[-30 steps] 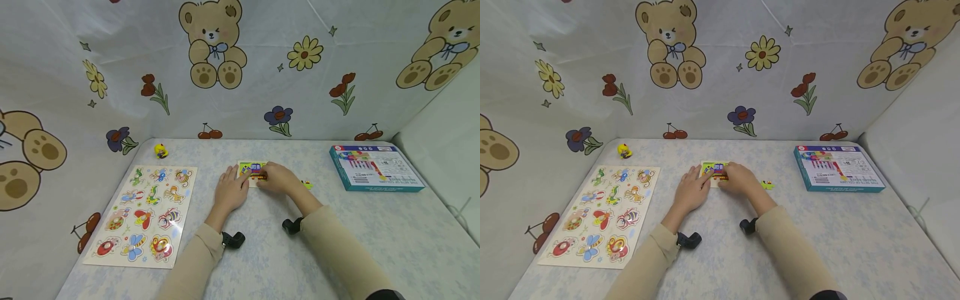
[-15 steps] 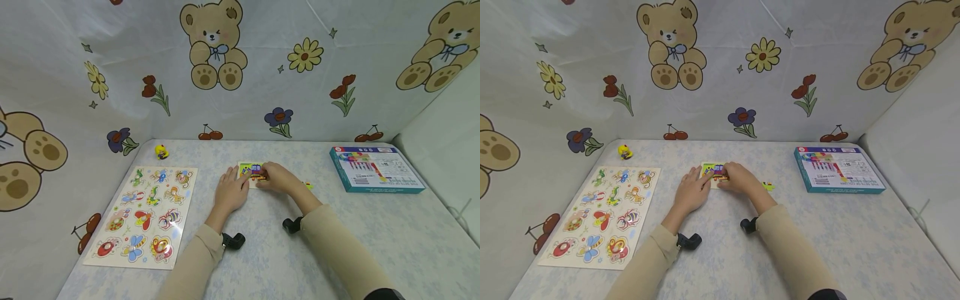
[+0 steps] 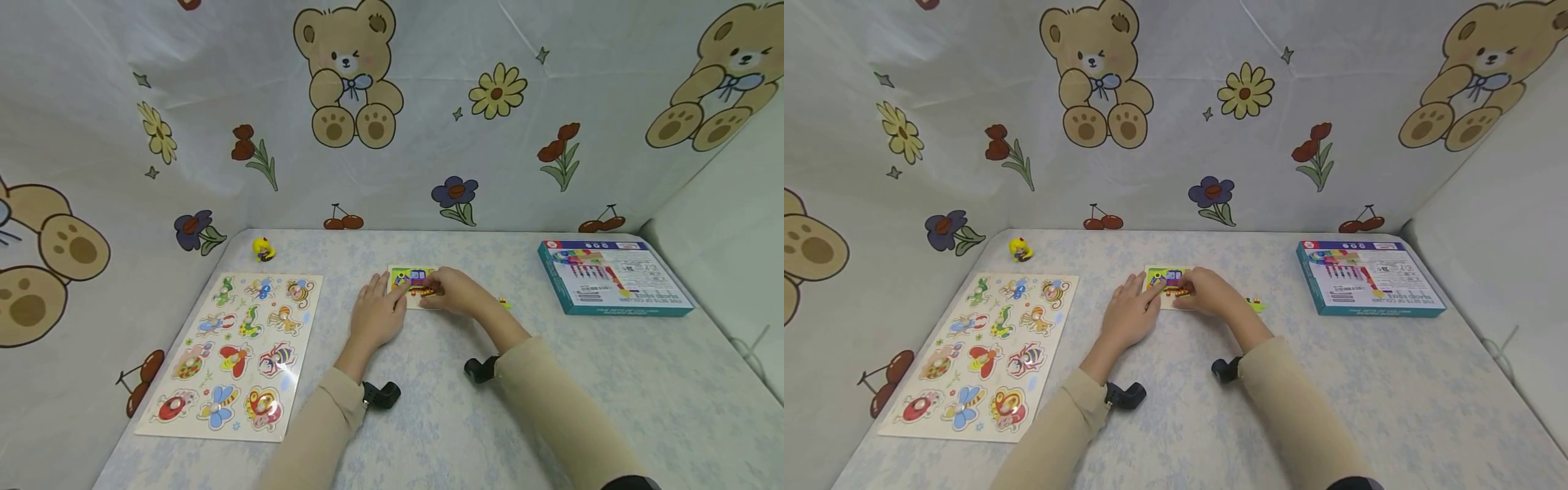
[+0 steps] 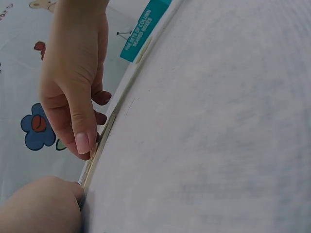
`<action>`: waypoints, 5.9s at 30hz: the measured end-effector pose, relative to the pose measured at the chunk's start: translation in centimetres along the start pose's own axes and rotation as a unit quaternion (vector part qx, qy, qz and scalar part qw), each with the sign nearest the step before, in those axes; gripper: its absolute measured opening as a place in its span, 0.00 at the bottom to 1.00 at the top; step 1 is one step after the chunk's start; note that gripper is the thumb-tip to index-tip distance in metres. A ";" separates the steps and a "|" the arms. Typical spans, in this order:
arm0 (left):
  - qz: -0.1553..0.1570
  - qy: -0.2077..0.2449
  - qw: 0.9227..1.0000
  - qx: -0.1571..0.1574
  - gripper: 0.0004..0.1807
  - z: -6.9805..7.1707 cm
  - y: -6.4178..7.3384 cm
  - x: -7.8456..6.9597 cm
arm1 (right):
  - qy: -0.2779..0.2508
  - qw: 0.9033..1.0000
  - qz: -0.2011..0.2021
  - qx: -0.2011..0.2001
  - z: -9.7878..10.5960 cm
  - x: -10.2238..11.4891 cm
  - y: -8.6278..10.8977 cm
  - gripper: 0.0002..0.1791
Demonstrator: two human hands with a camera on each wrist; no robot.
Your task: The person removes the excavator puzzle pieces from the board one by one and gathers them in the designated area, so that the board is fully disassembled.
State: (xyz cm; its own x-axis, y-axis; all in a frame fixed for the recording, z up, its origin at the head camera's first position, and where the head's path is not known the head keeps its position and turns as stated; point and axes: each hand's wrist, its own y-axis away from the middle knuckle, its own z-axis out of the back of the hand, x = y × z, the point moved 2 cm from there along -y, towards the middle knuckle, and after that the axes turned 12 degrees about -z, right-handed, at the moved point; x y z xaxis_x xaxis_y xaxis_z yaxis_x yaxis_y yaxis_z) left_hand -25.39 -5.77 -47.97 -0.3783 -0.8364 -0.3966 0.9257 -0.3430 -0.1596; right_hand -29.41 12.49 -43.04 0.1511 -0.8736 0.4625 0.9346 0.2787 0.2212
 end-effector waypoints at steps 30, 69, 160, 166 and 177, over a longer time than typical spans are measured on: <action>0.001 -0.002 1.000 0.002 0.25 -0.2 -0.1 0.1 | -0.036 0.999 0.014 -0.003 0.2 -0.8 0.6 0.22; -0.004 0.003 1.000 -0.005 0.25 0.1 0.2 -0.2 | 0.129 0.989 -0.036 -0.054 7.9 -10.9 8.2 0.22; 0.025 -0.002 1.000 -0.012 0.24 -0.3 -2.7 -0.8 | 0.163 0.976 0.083 -0.120 0.2 -0.9 -0.1 0.17; 0.020 0.013 1.000 -0.013 0.24 -0.3 -2.6 -0.6 | 0.147 0.975 0.098 -0.135 0.0 -1.3 -0.1 0.16; 0.015 0.034 0.999 -0.012 0.24 0.0 -2.4 -0.5 | 0.061 0.991 0.068 -0.094 -0.2 -1.1 -0.5 0.14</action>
State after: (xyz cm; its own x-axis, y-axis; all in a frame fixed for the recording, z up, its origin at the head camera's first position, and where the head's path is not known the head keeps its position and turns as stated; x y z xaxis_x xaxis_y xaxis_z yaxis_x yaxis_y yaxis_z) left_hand -27.44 -4.49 -47.41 -0.3500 -0.8149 -0.4621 0.9367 -0.3068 -0.1685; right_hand -30.01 13.28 -43.83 0.3065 -0.8782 0.3671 0.9448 0.3276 -0.0052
